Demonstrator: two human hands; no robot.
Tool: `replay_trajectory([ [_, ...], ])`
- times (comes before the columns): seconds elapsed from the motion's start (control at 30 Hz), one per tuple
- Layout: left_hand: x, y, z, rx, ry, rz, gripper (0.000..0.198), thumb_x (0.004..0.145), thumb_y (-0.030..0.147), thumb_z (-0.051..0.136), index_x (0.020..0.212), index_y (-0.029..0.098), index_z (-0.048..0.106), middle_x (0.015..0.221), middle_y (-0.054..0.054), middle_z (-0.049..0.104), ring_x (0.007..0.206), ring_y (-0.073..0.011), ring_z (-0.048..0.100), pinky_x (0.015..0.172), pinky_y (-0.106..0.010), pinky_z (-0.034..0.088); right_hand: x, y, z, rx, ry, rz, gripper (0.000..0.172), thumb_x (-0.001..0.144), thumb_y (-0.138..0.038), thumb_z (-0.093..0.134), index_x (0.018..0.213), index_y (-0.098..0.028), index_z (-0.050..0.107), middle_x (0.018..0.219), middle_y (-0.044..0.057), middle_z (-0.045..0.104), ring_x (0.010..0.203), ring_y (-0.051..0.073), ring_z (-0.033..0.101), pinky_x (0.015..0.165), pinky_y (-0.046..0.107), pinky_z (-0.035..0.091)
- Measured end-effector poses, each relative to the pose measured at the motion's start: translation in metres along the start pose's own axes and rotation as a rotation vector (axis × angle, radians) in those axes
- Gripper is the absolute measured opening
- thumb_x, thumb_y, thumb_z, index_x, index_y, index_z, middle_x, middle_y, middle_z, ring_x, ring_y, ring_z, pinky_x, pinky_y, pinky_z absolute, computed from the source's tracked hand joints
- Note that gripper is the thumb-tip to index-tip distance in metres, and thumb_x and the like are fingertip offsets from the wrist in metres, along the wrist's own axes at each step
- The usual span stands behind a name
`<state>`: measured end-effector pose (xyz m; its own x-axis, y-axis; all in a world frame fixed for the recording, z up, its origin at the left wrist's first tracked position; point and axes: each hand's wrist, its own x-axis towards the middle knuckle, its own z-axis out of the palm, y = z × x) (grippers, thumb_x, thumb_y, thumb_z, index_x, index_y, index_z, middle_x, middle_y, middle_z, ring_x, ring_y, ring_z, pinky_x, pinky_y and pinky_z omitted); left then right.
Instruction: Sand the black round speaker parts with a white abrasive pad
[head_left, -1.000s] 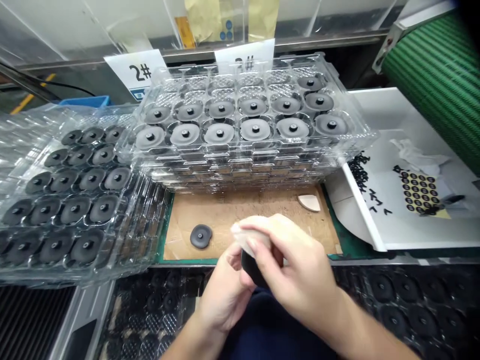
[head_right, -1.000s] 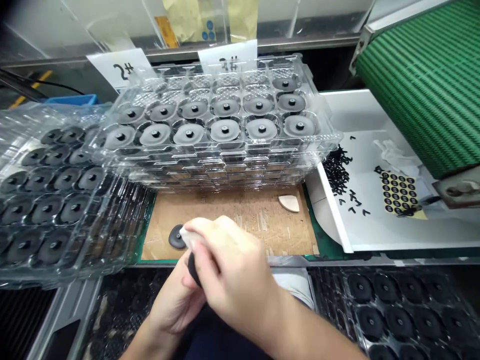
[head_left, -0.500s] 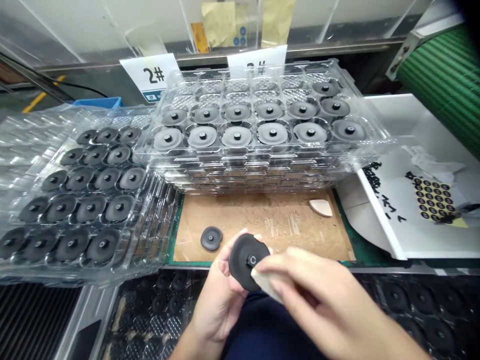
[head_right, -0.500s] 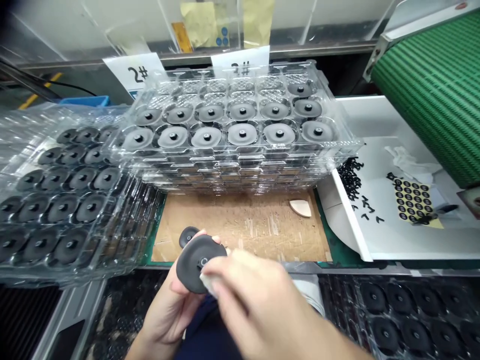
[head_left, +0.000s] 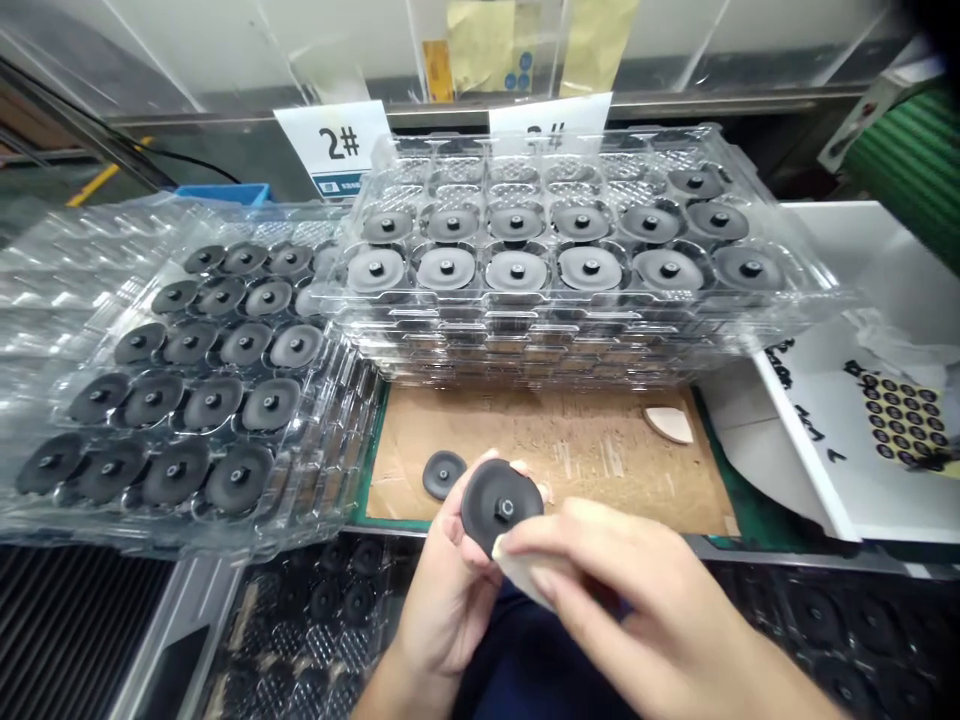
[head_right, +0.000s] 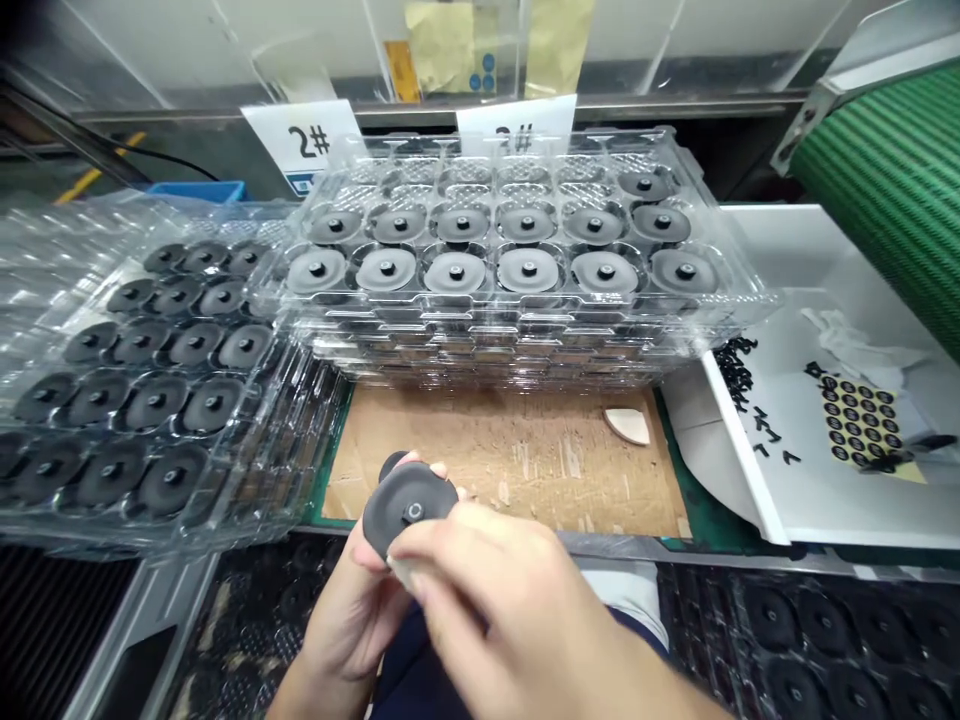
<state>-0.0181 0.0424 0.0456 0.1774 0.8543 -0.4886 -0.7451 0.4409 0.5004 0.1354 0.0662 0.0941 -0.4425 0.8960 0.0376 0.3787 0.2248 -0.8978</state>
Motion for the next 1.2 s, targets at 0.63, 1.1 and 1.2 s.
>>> replay_trajectory([
  [0.63,0.007,0.015,-0.023,-0.099,0.120,0.089,0.055,0.065,0.037,0.075,0.117,0.029,0.059,0.123,-0.007,0.063,0.113,-0.0267,0.058,0.096,-0.036,0.048,-0.047,0.144,0.073,-0.207,0.388,0.319,0.033,0.084,-0.043,0.055,0.102,-0.018,0.068,0.093,0.009,0.058,0.077,0.021,0.062,0.068,0.036,0.053],
  [1.1,-0.003,-0.007,0.003,0.120,0.041,-0.058,0.052,0.065,0.028,0.077,0.115,0.024,0.061,0.111,-0.009,0.067,0.105,-0.0267,0.061,0.094,-0.036,0.047,0.000,-0.015,0.015,-0.174,0.083,-0.122,0.021,0.087,-0.011,0.046,0.098,-0.020,0.061,0.085,0.001,0.069,0.073,0.016,0.060,0.066,0.029,0.042],
  [1.2,-0.002,-0.014,0.009,0.141,0.008,-0.082,0.051,0.062,0.028,0.080,0.110,0.023,0.064,0.105,-0.008,0.069,0.100,-0.0261,0.063,0.094,-0.037,0.046,-0.001,-0.008,0.009,-0.223,0.166,-0.112,0.020,0.089,-0.012,0.042,0.096,-0.018,0.060,0.085,0.003,0.069,0.074,0.016,0.060,0.069,0.030,0.040],
])
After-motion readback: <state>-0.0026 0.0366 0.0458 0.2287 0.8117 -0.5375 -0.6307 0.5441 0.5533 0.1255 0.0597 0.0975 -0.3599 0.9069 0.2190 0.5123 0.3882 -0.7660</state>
